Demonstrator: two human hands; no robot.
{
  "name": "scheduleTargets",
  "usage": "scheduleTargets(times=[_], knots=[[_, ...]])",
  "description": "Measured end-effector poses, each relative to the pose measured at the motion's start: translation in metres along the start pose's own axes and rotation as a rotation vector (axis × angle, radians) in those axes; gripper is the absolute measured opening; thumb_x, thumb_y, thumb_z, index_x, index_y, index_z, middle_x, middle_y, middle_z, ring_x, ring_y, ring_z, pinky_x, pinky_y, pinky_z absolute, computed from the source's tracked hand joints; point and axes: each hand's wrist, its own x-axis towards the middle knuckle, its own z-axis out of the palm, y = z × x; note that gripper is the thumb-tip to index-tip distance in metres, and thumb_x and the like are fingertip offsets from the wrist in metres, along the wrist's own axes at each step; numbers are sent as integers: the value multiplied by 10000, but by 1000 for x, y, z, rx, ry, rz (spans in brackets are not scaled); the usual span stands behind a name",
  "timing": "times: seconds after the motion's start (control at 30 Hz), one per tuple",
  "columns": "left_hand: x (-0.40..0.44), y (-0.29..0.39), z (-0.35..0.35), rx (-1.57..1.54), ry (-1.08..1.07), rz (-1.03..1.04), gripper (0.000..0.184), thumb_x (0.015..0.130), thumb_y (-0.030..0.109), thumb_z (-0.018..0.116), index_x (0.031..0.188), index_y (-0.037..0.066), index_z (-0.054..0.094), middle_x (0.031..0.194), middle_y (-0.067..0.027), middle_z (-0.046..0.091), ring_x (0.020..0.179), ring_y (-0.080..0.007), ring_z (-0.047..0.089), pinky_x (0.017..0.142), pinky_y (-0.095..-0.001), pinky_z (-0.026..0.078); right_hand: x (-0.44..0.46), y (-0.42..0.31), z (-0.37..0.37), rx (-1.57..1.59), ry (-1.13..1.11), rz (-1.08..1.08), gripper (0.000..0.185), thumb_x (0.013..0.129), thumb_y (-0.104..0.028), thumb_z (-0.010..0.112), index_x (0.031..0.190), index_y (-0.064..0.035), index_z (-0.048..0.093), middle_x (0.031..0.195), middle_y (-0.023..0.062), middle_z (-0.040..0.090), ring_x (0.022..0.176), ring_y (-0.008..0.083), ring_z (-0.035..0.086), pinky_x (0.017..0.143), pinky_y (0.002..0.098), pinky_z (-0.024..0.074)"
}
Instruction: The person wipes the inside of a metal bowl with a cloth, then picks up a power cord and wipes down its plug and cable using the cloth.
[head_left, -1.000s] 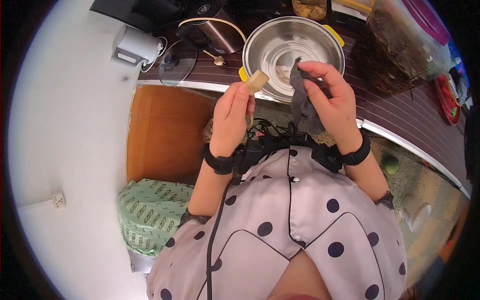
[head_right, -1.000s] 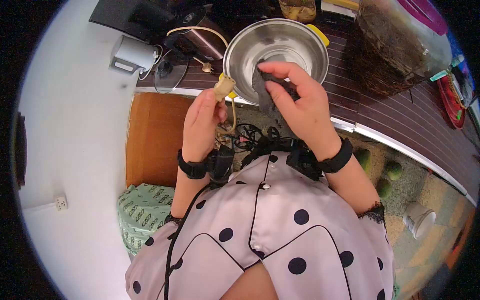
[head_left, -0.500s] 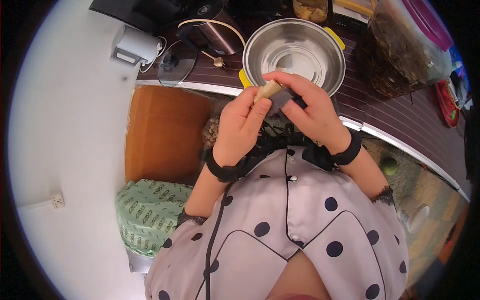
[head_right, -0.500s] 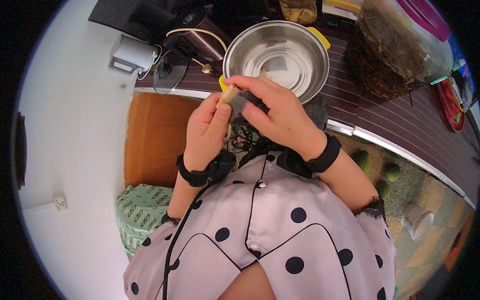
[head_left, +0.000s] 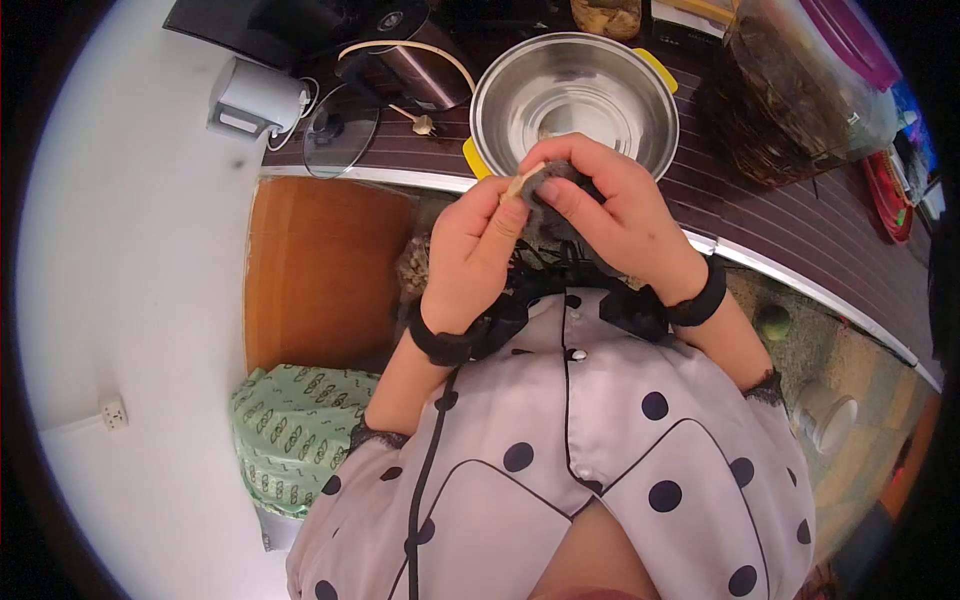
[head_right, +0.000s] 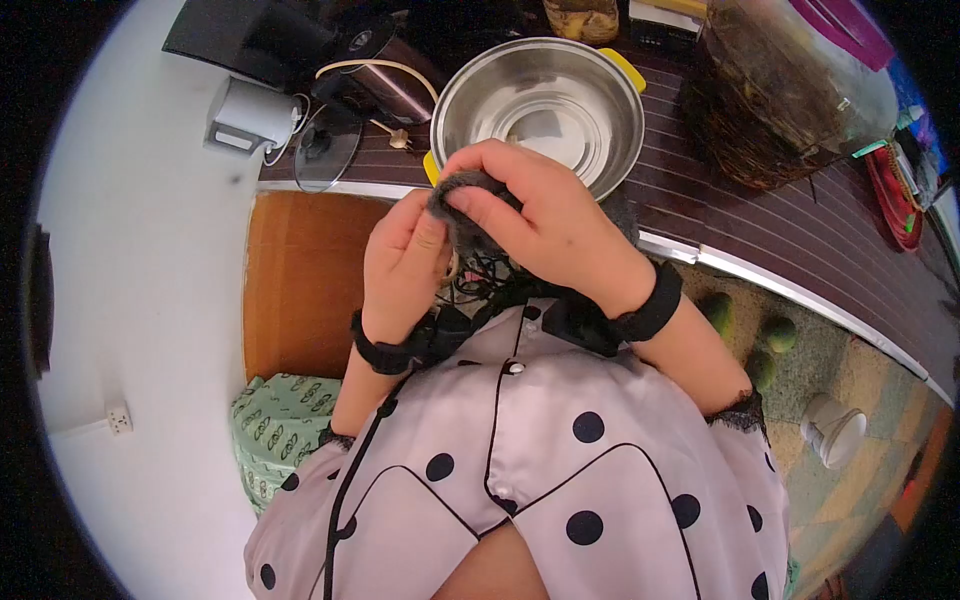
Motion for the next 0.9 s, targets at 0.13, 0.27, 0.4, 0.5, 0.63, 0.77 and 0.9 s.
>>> scheduleTargets(times=[0.13,0.27,0.4,0.5,0.63,0.77,0.9], knots=[[-1,5,-2,-274,-33,-125,329,975,321,491,1112,33,573,649,76,440,518,7,341,457,-165,253,2,7,-5,-20,-29,-180,295,850,-55,551,1143,-21,555,1020,99,600,932,186,570,836,287,447],[-1,2,-3,-115,-39,-55,324,974,306,496,1100,18,574,670,74,458,546,-5,375,488,-164,284,-1,10,-3,49,1,-223,264,845,-71,571,1104,-20,567,972,111,604,879,232,587,795,314,465],[-1,3,1,169,-24,134,236,935,225,549,1033,14,592,740,-80,571,670,-173,557,610,-282,428,-3,8,1,78,18,-151,209,858,-85,581,1056,-17,582,923,71,607,848,160,578,764,280,462],[-1,8,4,321,5,237,240,922,220,562,1040,12,591,784,-130,598,708,-254,588,643,-313,448,-5,6,4,154,57,8,166,874,-109,592,1010,-14,589,874,29,598,822,88,550,727,240,453],[-1,2,6,481,121,380,261,927,217,555,1069,1,591,812,-127,609,722,-242,590,666,-305,454,-3,4,7,273,61,93,165,883,-115,589,1013,-14,584,872,17,593,823,62,536,721,226,452],[0,-10,-1,131,91,235,270,934,211,544,1089,-6,589,826,-104,617,732,-191,583,677,-282,452,-3,3,3,155,-12,-49,241,906,-119,556,1119,-6,549,1017,43,591,949,104,535,855,247,427],[-3,-9,-4,-79,-35,18,273,933,211,549,1087,-10,590,832,-79,624,743,-148,571,692,-264,450,-6,6,-5,192,-89,-79,267,901,-118,562,1145,-10,552,1061,54,584,990,119,532,889,263,420]])
